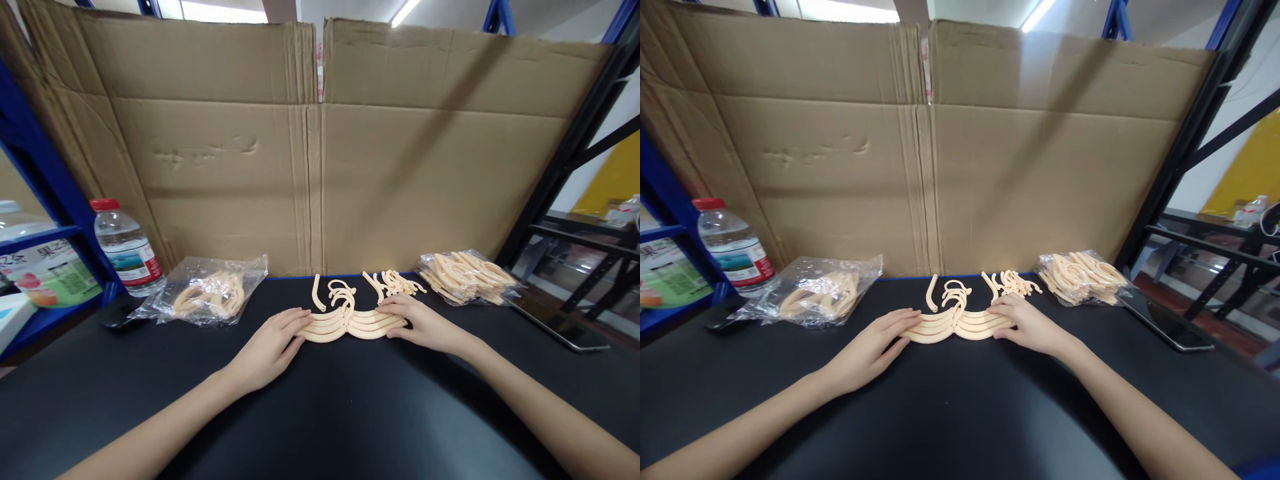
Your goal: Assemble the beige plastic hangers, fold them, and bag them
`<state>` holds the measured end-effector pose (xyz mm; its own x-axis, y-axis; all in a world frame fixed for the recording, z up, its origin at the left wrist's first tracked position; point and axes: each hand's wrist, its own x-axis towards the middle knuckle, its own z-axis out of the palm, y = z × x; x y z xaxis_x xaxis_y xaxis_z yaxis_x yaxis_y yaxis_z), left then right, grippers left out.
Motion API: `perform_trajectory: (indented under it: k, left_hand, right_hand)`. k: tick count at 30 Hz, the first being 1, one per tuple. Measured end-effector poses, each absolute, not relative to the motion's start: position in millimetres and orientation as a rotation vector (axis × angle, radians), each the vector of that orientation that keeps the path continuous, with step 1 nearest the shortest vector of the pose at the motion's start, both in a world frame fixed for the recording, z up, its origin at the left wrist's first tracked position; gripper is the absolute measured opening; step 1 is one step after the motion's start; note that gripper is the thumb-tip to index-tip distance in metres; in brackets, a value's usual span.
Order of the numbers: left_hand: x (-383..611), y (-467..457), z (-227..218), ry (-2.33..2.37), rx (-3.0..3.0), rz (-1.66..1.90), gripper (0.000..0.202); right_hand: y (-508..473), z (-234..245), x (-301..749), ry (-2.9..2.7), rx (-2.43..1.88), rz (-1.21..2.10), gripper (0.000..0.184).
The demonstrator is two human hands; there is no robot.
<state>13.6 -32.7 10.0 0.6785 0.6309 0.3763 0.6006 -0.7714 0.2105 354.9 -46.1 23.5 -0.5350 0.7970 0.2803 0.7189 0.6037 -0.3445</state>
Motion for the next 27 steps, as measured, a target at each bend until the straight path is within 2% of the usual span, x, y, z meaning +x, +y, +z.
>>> perform_trajectory:
  k: [17,27]
  left_hand:
    - [14.4,-31.8,10.6,0.984,2.783,0.849,0.034]
    - [12.4,-25.5,12.8,1.211,2.480,1.042,0.024]
  right_hand:
    - [-39.3,19.0,363.9,-2.425,-1.151,0.247,0.049]
    - [-38.6,18.9,364.0,-2.394,-1.154,0.287,0.050]
